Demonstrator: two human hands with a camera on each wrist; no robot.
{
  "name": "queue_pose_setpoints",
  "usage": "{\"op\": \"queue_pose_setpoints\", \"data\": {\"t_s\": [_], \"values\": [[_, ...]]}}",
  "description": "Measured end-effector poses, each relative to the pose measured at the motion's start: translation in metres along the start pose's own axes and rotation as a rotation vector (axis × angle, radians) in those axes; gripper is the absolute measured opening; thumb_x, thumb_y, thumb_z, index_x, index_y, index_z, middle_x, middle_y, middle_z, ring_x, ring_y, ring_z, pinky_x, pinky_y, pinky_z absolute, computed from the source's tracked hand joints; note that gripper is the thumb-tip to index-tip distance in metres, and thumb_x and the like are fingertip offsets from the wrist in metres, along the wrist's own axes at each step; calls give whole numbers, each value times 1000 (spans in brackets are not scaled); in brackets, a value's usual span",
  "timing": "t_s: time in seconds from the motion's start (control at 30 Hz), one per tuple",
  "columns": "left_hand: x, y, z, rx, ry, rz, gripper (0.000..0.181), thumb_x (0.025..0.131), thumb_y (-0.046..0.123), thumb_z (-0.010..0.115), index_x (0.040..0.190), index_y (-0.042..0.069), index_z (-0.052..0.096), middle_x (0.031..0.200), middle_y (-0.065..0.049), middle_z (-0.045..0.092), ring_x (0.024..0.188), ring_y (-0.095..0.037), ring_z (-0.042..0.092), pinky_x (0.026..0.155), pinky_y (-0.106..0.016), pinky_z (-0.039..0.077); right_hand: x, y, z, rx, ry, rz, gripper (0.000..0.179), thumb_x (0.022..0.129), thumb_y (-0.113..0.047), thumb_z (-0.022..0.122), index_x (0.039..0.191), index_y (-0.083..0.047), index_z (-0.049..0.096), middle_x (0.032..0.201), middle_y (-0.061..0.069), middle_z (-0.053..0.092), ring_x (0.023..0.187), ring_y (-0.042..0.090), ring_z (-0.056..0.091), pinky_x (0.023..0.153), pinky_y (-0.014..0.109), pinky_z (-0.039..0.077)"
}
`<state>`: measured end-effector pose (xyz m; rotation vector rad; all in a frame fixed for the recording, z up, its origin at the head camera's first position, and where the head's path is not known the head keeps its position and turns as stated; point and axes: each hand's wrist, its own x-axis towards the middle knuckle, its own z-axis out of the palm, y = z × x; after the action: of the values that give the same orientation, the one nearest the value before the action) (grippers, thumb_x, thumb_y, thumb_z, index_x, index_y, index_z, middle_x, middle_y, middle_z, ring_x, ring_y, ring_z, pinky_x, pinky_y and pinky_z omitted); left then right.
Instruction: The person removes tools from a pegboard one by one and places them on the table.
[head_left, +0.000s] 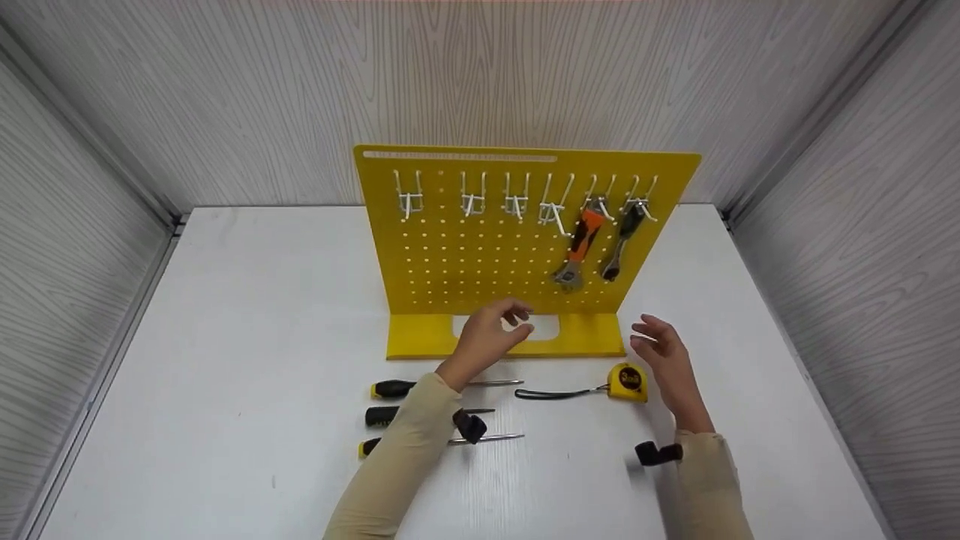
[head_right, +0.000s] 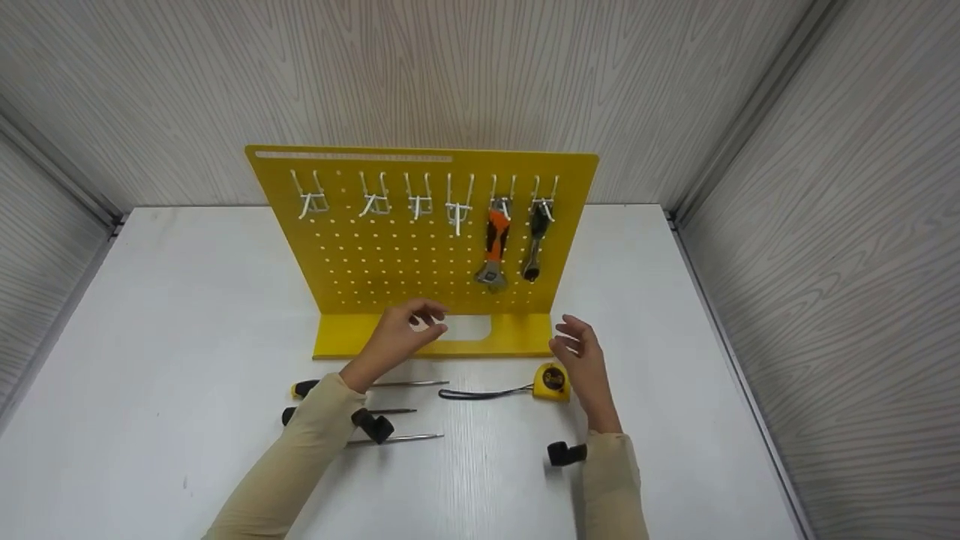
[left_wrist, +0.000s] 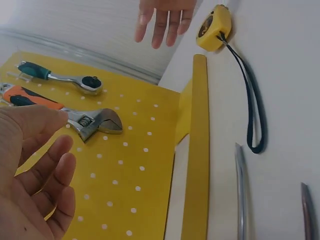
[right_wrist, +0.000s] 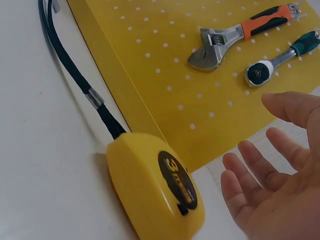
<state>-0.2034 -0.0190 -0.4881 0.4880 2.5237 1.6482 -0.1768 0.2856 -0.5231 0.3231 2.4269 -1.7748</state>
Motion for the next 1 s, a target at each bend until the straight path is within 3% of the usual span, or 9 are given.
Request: {"op": "queue_pose_setpoints", "data": {"t_s": [0.17, 0.33, 0.53, 0.8, 1.0], "values": [[14, 14, 5, -111, 115, 58, 24, 89, 15, 69, 113, 10, 67, 113, -10, 67, 106, -27, 59, 95, -44, 47, 7, -7, 21, 77, -18, -3, 60, 99, -27, 53, 150, -14, 24, 148, 9, 39, 130, 23, 44, 113, 36, 34], [31, 25, 9, -141, 146, 86, 31, 88, 15, 70, 117, 5, 64, 116, -13, 64, 109, -31, 57, 96, -49, 46, 15, -13, 44, 181, 32, -2, 59, 99, -22, 52, 150, -15, 22, 147, 12, 36, 128, 26, 45, 109, 35, 38], [49, 32, 6, -145, 202, 87, 34, 86, 11, 71, 118, 5, 62, 117, -12, 64, 107, -30, 58, 94, -47, 46, 21, -17, 72, 303, 66, -19, 63, 99, -19, 53, 149, -11, 16, 146, 17, 33, 127, 28, 45, 109, 44, 38], [66, 37, 3, -141, 211, 50, 34, 86, 14, 72, 118, 8, 64, 119, -6, 66, 111, -21, 60, 96, -37, 49, 29, -25, 91, 268, 44, -34, 64, 97, -25, 58, 147, -13, 20, 147, 14, 34, 128, 27, 46, 105, 44, 43], [73, 42, 5, -156, 173, 40, 38, 87, 15, 72, 123, 9, 62, 124, -5, 65, 114, -18, 61, 96, -31, 49, 32, -30, 102, 280, 36, -27, 63, 96, -27, 60, 145, -14, 23, 144, 11, 38, 121, 25, 52, 103, 42, 46]]}}
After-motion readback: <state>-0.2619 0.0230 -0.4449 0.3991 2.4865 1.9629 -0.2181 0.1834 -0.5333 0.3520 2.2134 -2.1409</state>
